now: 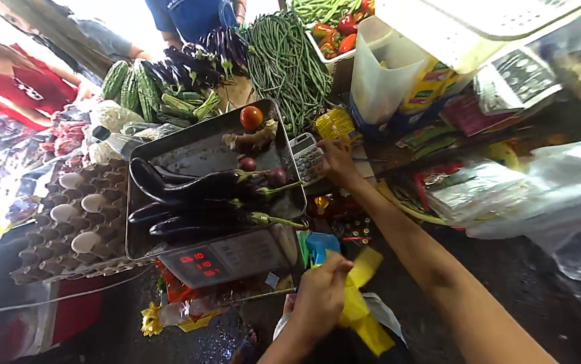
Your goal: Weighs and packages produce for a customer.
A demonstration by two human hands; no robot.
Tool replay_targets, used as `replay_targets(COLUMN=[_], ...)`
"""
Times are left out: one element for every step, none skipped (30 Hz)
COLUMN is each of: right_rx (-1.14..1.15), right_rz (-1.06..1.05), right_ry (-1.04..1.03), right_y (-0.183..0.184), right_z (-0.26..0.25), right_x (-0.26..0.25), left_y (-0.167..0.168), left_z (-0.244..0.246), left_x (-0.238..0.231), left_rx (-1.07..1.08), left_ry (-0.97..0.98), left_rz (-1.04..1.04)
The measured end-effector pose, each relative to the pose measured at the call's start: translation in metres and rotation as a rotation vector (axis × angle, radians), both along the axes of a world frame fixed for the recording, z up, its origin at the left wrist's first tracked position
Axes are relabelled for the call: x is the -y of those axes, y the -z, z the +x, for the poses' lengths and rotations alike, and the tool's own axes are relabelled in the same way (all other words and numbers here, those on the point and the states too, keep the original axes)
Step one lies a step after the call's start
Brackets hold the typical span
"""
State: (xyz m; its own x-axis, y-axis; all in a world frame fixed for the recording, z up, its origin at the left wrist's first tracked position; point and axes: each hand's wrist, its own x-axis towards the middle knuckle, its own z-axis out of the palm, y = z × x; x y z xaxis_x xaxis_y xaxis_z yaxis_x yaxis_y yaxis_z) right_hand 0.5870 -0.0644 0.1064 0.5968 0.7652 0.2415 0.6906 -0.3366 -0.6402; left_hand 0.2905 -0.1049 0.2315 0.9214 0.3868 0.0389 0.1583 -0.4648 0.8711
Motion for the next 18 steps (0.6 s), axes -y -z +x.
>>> replay_targets(right_rx=[0.020,0.048,0.099,0.140,0.182,0.222,0.246,0.249,0.236,0.217,0.194,0.155,0.073,-0.072,-0.222,-0.338,-0.413,-0.452], right_rz=[0.030,0.035,0.016,-0.019,-0.060,-0.089,-0.106,-0.132,-0.161,-0.184,-0.194,-0.197,-0.176,-0.107,0.006,0.149,0.300,0.464], right_ry=[0.002,-0.026,-0.065,-0.094,-0.105,-0.102,-0.095,-0.092,-0.094,-0.102,-0.113,-0.113,-0.092,-0.041,0.027,0.102,0.154,0.138], right_y=[-0.001,0.001,0.007,0.013,0.019,0.025,0.029,0.030,0.026,0.021,0.014,0.007,-0.002,-0.018,-0.040,-0.069,-0.105,-0.144], right_z=[-0.007,-0.016,-0.025,-0.033,-0.041,-0.046,-0.048,-0.048,-0.048,-0.049,-0.049,-0.049,-0.049,-0.048,-0.050,-0.055,-0.064,-0.077], right_x=[0.004,0.007,0.009,0.010,0.009,0.007,0.004,0.002,0.000,-0.002,-0.002,-0.002,0.000,0.006,0.015,0.026,0.038,0.051], left_y=[-0.004,-0.008,-0.011,-0.013,-0.016,-0.018,-0.021,-0.024,-0.027,-0.031,-0.036,-0.042,-0.050,-0.058,-0.066,-0.074,-0.082,-0.092], left_z=[-0.012,-0.024,-0.033,-0.043,-0.052,-0.059,-0.064,-0.068,-0.070,-0.071,-0.072,-0.071,-0.070,-0.068,-0.066,-0.064,-0.061,-0.057], left_x=[-0.005,-0.010,-0.014,-0.019,-0.023,-0.026,-0.028,-0.028,-0.029,-0.030,-0.031,-0.032,-0.034,-0.039,-0.045,-0.053,-0.061,-0.069], left_rx=[0.010,0.003,-0.008,-0.020,-0.027,-0.026,-0.015,0.002,0.027,0.060,0.096,0.143,0.199,0.262,0.326,0.383,0.430,0.463], left_ry=[-0.066,-0.136,-0.200,-0.255,-0.295,-0.337,-0.381,-0.424,-0.461,-0.490,-0.510,-0.524,-0.539,-0.557,-0.581,-0.603,-0.614,-0.615], left_rz=[-0.082,-0.149,-0.193,-0.207,-0.200,-0.203,-0.230,-0.270,-0.318,-0.362,-0.380,-0.368,-0.326,-0.263,-0.187,-0.104,-0.026,0.049])
